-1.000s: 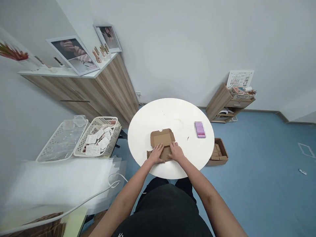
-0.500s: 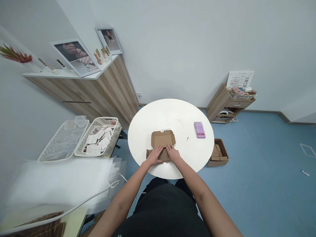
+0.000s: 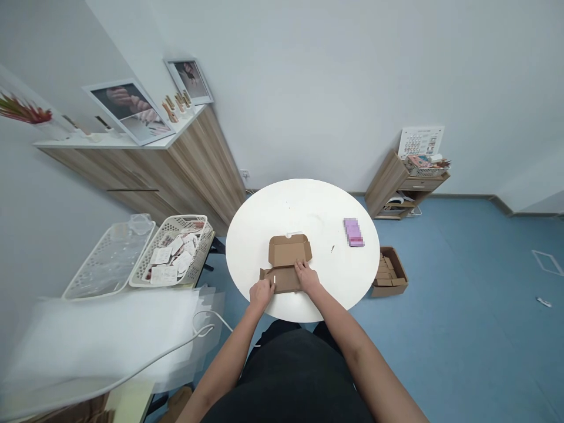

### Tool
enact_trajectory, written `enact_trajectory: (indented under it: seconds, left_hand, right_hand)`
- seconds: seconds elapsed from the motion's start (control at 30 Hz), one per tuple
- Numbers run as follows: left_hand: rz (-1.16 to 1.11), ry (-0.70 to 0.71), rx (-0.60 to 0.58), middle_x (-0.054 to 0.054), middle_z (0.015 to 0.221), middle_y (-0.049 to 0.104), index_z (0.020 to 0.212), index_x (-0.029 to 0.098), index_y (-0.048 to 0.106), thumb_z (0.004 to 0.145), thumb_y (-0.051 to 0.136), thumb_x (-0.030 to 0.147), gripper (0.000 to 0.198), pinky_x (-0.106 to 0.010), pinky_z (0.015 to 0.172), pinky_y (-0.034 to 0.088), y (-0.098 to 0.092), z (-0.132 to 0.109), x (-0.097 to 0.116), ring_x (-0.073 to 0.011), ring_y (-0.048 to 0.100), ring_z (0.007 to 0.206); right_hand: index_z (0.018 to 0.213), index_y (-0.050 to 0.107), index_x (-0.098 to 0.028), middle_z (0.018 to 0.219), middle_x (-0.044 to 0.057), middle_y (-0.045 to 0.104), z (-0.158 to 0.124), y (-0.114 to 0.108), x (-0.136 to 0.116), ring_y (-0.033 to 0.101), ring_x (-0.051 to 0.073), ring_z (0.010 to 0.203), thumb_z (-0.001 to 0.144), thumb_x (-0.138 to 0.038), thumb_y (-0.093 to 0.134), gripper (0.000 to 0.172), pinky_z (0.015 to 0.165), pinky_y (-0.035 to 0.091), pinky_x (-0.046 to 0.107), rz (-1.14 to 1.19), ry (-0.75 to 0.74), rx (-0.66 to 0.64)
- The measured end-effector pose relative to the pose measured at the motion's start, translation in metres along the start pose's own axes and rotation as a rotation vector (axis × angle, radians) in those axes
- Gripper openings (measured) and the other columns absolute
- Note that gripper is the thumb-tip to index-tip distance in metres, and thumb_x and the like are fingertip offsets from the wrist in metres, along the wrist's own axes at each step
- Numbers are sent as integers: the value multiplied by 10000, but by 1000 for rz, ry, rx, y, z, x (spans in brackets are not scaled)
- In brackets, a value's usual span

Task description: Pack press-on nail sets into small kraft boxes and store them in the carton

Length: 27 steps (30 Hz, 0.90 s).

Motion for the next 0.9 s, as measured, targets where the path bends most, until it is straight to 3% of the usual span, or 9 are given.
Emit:
enact_trajectory:
  seconds: [0.27,0.37,0.47,0.57,0.67,0.77,0.9]
  left_hand:
    - [-19,149,6,-113,1014,693,998,158,631,915,379,108,269,-317,798,469,-5,9,25,-230,661,963]
    - [-38,229,-3,-87,1042,686,980,181,620,916,372,91,272,-298,829,462,0,9,32,-210,649,991]
    - [-52,248,1,-97,1029,683,1089,181,574,920,390,112,259,-304,807,470,5,8,31,-217,655,962]
    - [-99,214,64,-120,1072,668,1245,168,463,939,394,161,314,-304,796,468,0,9,24,-223,652,978]
    - [-174,92,115,-121,1033,678,1282,158,415,949,358,160,338,-305,767,461,-12,15,8,-224,664,937]
    - [-156,2,72,-125,966,694,1245,144,472,928,364,135,335,-314,748,453,-17,24,-2,-238,669,908]
    - [-135,13,40,-111,948,702,1039,186,615,940,386,203,250,-306,751,450,-19,31,1,-237,664,923]
  right_hand:
    - [1528,192,-259,1601,100,196,1,2,1,191,299,1457,606,-318,842,1129,972,501,410,9,6,16]
    - [1528,190,-258,1600,102,197,1,2,1,183,297,1459,615,-319,837,1121,962,507,402,8,-5,21]
    - [1526,195,-252,1598,104,203,2,4,2,180,298,1460,605,-337,846,1131,966,505,404,5,1,17]
    - [1525,195,-259,1601,105,194,3,5,3,176,303,1461,599,-352,850,1139,964,505,407,14,0,20]
    - [1526,193,-253,1601,106,195,3,5,3,171,298,1462,599,-358,853,1143,961,507,406,15,4,21]
    - [1528,187,-253,1603,105,189,2,4,4,165,294,1464,595,-362,857,1154,964,506,400,25,14,5]
    - [1532,168,-258,1604,102,184,2,4,3,150,293,1468,596,-353,859,1167,979,496,405,39,17,-4]
Point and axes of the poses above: each hand's wrist, its own z-axis towards the middle knuckle, its own y-axis out of the palm, x = y × z, the point moved 8 cm from there along z, towards the middle knuckle
